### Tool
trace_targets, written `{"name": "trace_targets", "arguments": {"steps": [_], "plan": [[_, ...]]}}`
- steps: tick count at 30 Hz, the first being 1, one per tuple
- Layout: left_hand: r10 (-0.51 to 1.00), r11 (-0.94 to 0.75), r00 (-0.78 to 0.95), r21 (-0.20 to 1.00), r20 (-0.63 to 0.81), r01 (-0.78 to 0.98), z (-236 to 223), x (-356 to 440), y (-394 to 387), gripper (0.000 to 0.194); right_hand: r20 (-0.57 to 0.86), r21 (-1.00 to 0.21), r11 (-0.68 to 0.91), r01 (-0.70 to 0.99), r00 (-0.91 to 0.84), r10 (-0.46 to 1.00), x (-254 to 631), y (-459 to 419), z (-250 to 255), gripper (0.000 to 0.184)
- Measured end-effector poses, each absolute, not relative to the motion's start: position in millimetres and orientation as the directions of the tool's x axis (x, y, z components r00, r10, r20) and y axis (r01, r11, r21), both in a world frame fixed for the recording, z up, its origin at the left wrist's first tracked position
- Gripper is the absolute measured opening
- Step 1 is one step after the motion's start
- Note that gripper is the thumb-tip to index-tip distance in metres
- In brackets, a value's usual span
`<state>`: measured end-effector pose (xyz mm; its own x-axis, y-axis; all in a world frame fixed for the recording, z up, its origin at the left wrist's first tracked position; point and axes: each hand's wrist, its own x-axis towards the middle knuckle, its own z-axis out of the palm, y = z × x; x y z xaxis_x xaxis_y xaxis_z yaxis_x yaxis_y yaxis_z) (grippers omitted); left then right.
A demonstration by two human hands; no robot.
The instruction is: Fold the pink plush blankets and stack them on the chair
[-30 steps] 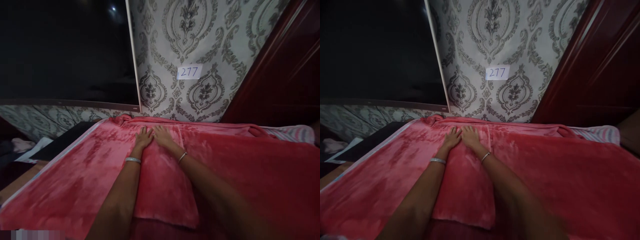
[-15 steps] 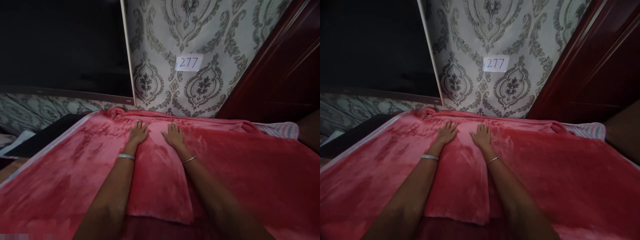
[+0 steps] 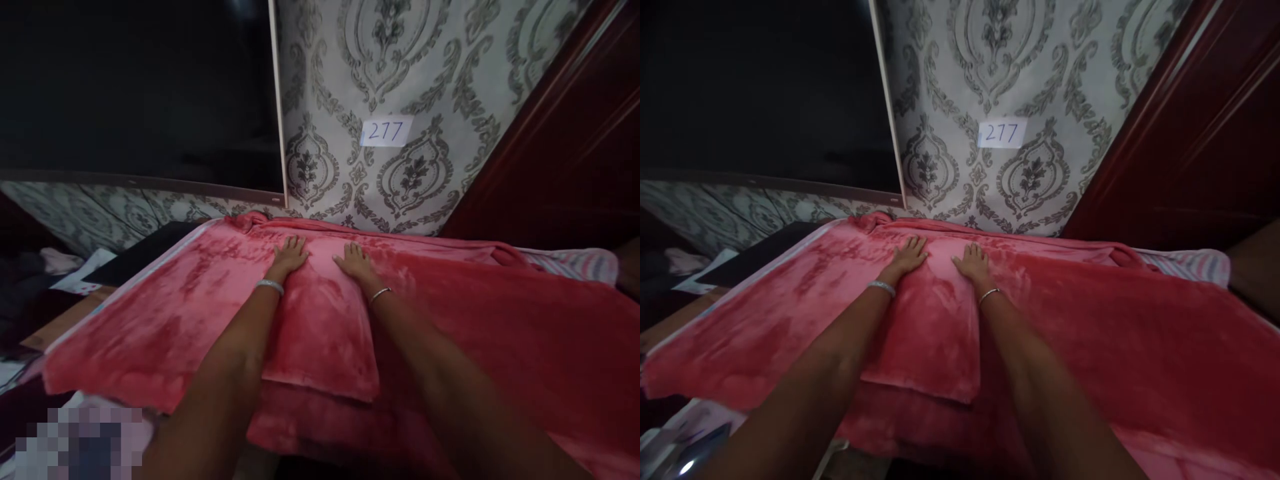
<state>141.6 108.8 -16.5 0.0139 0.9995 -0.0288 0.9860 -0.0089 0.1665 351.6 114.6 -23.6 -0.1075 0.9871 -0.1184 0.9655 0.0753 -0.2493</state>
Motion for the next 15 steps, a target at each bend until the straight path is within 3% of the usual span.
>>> {"name": "trace_targets", "arguments": {"steps": [3,6,9,15], "plan": [[1.000,-0.009,0.007,0.158,0.016,0.987,3,139,93,0.061,-0.108,-0.256,0.096,0.962,-0.128,0.986,342,98,-2,0.069],[0.998,-0.035,0.028,0.128,0.058,0.991,9,136,61,0.058,0.037,-0.255,0.270,0.928,-0.270,0.962,318,65,1,0.063],[0.996,-0.083,0.082,0.089,0.023,0.993,-6,132,24,0.056,0.078,-0.259,0.403,0.878,-0.397,0.915,292,28,-16,0.060],[0.996,-0.063,0.061,0.027,0.068,0.998,-36,129,-7,0.059,0.077,-0.231,0.394,0.889,-0.387,0.919,292,-1,-45,0.063]]}}
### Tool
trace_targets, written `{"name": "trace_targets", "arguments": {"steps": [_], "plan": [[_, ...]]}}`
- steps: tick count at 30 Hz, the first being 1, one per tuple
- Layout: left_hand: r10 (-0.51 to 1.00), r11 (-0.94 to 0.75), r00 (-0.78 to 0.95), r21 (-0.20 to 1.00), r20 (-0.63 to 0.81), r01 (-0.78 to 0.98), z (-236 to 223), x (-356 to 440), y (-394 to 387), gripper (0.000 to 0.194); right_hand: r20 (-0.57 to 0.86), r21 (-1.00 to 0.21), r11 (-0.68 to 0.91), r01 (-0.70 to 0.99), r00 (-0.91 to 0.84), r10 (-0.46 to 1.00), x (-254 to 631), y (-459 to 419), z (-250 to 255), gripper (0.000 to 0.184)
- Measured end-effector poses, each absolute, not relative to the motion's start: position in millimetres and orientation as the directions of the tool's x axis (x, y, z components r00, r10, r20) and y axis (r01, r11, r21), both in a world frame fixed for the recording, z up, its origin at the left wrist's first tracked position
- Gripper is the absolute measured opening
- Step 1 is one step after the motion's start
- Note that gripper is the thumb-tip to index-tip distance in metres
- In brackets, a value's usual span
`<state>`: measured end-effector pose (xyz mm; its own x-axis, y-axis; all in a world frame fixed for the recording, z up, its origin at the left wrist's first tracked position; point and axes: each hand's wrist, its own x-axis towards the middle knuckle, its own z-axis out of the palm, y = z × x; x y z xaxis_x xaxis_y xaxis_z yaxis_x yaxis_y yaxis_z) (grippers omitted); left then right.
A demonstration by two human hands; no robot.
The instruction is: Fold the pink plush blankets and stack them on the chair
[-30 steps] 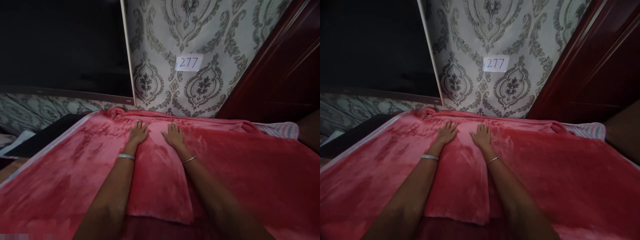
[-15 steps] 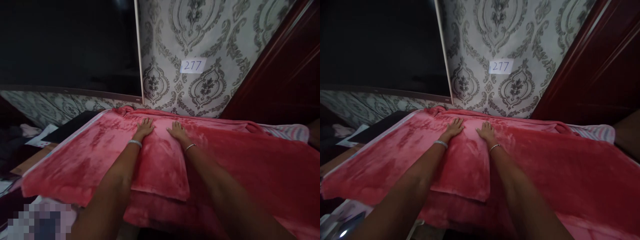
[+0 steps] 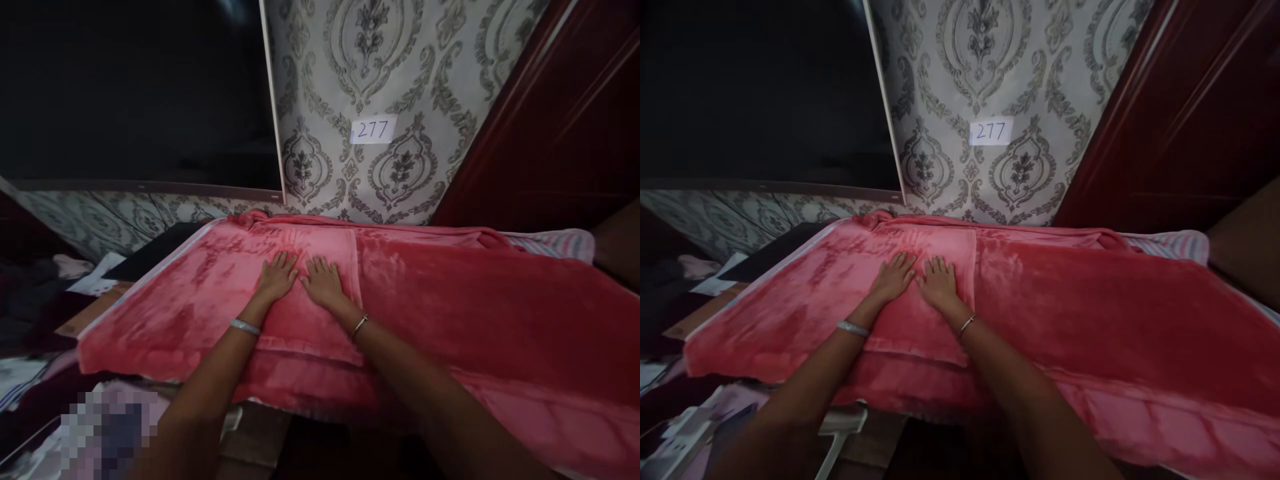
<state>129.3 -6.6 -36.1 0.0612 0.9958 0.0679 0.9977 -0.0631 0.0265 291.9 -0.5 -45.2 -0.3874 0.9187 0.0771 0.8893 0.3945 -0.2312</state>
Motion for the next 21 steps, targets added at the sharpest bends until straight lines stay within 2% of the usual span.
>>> {"name": "trace_targets", "arguments": {"steps": [4,10,18,21], "plan": [[0.995,-0.069,0.067,0.027,0.068,0.997,-34,131,-2,0.059,0.034,-0.186,0.314,0.931,-0.313,0.949,325,-2,-42,0.072],[0.996,-0.071,0.068,0.054,0.060,0.996,-33,131,-3,0.060,-0.003,-0.171,0.208,0.963,-0.211,0.977,362,-18,-45,0.072],[0.997,-0.078,0.077,0.118,0.019,0.990,-28,130,1,0.061,-0.033,-0.213,0.190,0.958,-0.202,0.979,375,-29,-34,0.067],[0.996,-0.092,0.088,0.150,0.029,0.984,-15,131,-8,0.061,0.018,-0.220,0.232,0.947,-0.234,0.972,361,-40,-20,0.068]]}}
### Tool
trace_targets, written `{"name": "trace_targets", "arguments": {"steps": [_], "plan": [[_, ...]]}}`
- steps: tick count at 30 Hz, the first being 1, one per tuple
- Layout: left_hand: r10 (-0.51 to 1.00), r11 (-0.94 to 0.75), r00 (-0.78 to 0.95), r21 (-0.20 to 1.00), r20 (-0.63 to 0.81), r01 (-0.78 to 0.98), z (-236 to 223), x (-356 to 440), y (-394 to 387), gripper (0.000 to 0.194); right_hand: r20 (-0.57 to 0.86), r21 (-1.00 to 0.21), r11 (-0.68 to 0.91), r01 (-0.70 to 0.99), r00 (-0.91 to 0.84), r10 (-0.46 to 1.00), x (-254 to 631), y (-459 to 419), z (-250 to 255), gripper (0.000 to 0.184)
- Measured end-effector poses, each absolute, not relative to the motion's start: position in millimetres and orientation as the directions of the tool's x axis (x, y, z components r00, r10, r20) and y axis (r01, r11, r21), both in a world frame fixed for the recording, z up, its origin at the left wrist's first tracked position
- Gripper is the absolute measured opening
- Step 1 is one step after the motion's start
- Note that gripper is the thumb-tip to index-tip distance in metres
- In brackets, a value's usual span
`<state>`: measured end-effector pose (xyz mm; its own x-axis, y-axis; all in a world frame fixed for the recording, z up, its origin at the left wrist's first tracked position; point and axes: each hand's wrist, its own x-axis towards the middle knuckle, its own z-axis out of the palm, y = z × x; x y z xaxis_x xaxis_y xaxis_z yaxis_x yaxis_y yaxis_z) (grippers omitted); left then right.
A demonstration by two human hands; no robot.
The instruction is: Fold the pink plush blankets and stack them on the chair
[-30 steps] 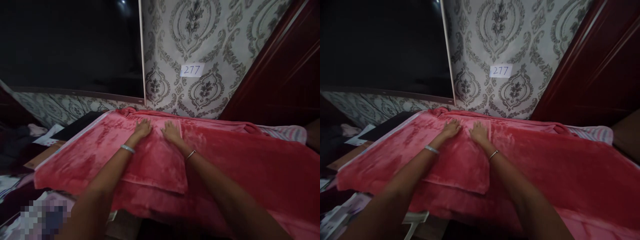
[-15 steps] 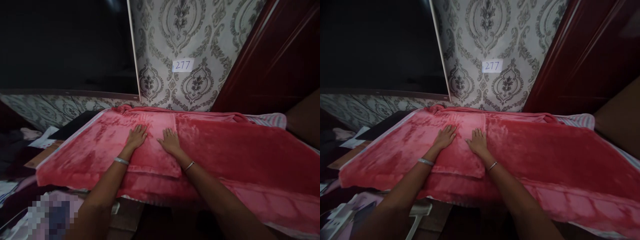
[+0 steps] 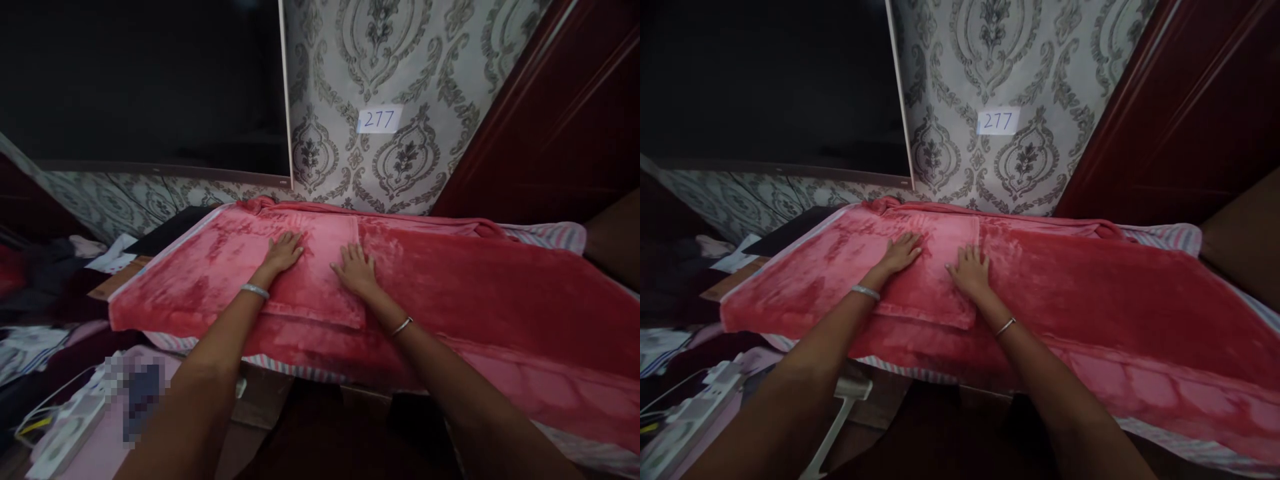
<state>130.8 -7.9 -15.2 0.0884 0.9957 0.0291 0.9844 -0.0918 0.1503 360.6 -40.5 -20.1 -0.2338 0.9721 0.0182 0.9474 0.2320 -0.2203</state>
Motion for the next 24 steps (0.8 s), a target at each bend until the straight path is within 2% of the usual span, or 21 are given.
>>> {"name": "trace_targets", "arguments": {"steps": [3,7,11,18,24], "plan": [[0.988,-0.134,0.122,0.131,0.096,0.982,-11,133,-29,0.060,0.067,-0.255,0.380,0.889,-0.376,0.924,336,-60,-16,0.073],[0.991,-0.124,0.121,0.071,0.048,0.990,-26,133,-58,0.059,0.037,-0.291,0.487,0.823,-0.499,0.866,316,-82,-30,0.074],[0.993,-0.104,0.104,-0.009,0.055,0.995,-40,132,-66,0.060,0.036,-0.286,0.485,0.826,-0.497,0.867,329,-88,-43,0.076],[0.993,-0.098,0.100,-0.027,0.060,0.995,-40,133,-61,0.060,-0.002,-0.274,0.409,0.870,-0.426,0.905,378,-99,-49,0.075],[0.996,-0.078,0.078,-0.020,0.035,0.997,-31,131,-64,0.058,-0.012,-0.382,0.406,0.830,-0.443,0.896,419,-109,-47,0.069]]}}
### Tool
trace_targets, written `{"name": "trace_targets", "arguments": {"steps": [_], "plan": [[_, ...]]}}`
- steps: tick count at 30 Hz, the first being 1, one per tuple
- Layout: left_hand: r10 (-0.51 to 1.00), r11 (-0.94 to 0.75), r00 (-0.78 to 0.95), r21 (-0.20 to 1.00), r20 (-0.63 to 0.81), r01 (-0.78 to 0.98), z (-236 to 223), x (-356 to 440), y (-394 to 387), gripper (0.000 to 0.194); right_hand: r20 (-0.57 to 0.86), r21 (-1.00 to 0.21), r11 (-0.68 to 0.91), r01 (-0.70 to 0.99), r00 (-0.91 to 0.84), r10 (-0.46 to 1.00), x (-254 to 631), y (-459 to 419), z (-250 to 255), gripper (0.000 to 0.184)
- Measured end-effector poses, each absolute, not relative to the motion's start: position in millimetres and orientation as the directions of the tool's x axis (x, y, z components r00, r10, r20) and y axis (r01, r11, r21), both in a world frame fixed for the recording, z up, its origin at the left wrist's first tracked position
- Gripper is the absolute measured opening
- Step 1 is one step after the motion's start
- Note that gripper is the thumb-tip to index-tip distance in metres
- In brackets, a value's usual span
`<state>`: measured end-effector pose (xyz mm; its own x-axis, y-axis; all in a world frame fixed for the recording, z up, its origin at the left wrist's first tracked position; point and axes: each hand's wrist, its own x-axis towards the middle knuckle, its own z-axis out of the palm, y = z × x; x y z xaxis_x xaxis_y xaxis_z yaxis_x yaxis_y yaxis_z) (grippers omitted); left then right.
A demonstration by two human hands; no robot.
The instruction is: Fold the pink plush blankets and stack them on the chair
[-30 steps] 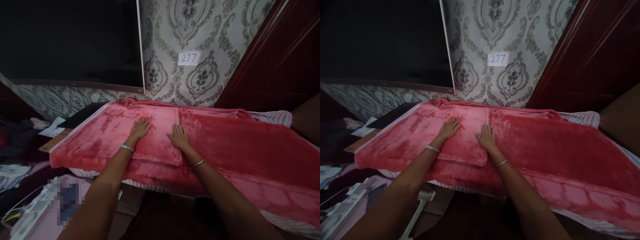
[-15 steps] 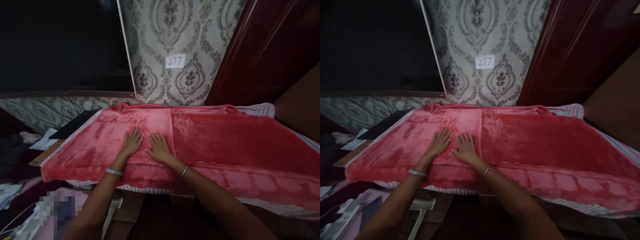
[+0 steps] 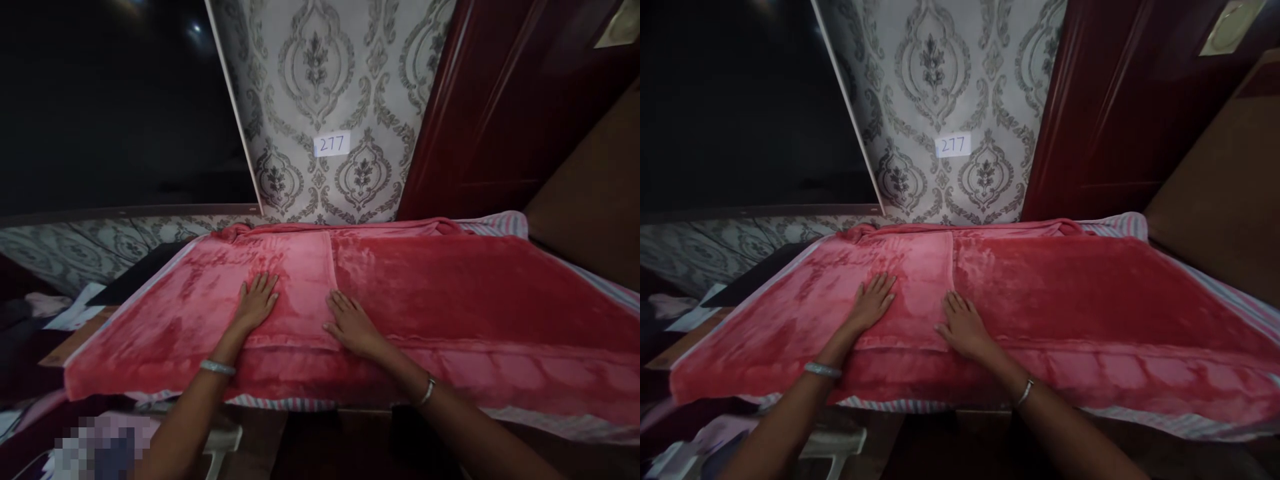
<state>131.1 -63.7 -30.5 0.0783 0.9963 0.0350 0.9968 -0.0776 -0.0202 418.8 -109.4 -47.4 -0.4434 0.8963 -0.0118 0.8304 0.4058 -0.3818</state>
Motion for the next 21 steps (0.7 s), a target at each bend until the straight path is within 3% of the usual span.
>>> {"name": "trace_targets", "arguments": {"steps": [5,8,14,18,21], "plan": [[0.988,-0.105,0.095,0.079,0.121,0.991,0,163,-40,0.047,0.154,-0.599,0.491,0.632,-0.511,0.846,456,-93,-33,0.051],[0.978,-0.165,0.144,0.138,0.147,0.977,17,208,-5,0.039,0.205,-0.713,0.470,0.520,-0.486,0.849,456,-83,-30,0.053],[0.989,-0.113,0.096,0.154,0.112,0.982,28,284,80,0.038,0.148,-0.798,0.348,0.492,-0.400,0.904,436,-77,-64,0.073],[0.998,-0.058,0.052,0.162,0.037,0.985,19,302,116,0.040,0.192,-0.879,0.350,0.325,-0.431,0.882,441,-83,-79,0.069],[1.000,-0.024,0.025,0.164,-0.002,0.986,11,306,133,0.033,0.210,-0.857,0.395,0.331,-0.476,0.854,447,-88,-75,0.060]]}}
